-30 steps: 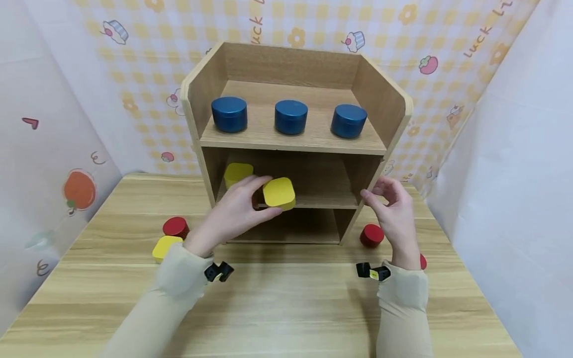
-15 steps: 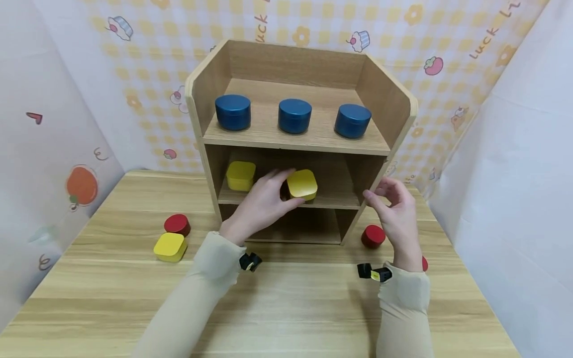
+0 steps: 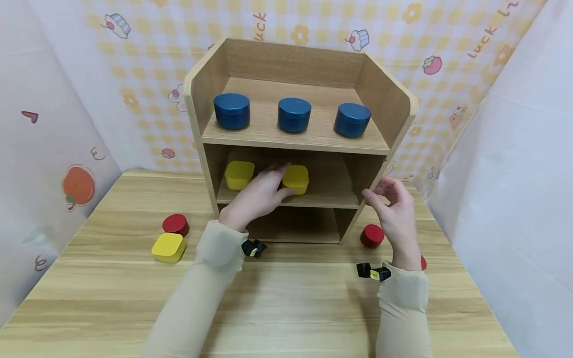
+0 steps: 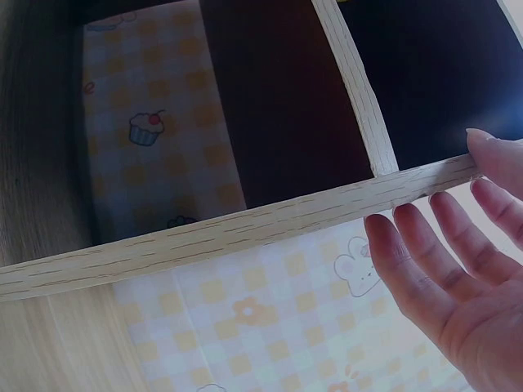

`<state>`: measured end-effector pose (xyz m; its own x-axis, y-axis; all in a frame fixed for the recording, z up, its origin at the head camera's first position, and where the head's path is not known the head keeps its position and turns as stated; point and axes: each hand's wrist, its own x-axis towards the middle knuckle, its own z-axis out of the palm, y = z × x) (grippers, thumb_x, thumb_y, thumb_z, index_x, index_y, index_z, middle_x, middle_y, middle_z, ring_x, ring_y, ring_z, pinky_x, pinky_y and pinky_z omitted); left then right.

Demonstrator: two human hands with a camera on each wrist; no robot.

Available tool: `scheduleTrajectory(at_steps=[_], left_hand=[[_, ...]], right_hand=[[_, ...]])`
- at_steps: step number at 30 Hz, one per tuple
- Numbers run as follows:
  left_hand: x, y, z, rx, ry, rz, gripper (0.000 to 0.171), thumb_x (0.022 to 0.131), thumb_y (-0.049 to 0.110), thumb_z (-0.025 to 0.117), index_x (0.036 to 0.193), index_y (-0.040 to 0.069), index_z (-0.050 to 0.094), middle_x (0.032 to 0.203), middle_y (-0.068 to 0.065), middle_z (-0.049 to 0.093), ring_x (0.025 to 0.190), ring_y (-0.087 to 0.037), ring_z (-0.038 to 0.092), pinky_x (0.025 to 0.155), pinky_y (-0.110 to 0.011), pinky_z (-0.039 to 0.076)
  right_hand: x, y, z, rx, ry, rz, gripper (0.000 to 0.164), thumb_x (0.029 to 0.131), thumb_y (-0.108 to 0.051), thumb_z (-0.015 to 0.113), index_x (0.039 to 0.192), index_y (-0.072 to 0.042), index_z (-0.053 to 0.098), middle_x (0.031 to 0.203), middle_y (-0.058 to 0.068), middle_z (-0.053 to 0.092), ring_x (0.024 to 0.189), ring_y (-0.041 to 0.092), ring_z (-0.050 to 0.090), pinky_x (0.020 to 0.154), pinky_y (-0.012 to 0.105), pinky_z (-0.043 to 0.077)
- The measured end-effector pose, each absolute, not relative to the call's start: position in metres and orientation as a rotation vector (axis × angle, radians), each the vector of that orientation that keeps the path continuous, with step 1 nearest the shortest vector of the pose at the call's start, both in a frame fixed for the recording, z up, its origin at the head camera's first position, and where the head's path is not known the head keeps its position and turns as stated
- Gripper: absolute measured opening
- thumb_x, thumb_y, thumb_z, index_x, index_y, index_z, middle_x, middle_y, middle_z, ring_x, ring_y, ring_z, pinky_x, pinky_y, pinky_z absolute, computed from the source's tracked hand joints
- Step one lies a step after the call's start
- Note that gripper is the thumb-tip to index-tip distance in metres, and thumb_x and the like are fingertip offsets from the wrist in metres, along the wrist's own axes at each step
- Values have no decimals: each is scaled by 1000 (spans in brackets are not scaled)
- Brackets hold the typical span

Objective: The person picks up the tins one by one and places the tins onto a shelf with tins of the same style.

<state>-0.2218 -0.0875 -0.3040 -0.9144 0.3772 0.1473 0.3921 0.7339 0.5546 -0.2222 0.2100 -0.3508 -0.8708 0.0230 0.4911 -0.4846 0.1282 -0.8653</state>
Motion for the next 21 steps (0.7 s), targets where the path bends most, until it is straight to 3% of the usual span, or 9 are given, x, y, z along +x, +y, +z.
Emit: scheduleTrajectory(at_steps=[21], left_hand=[[-225,-89,-294,-553,-3038,-927,65,101,27,56,154,4,26,156,-13,31,140,-29,32,113,-42,28]], right_hand=[[-223,211,-352,448,-2044,1754,33,85,6,71,115,5,58,100,10,62,90,20,64,70,24,56]])
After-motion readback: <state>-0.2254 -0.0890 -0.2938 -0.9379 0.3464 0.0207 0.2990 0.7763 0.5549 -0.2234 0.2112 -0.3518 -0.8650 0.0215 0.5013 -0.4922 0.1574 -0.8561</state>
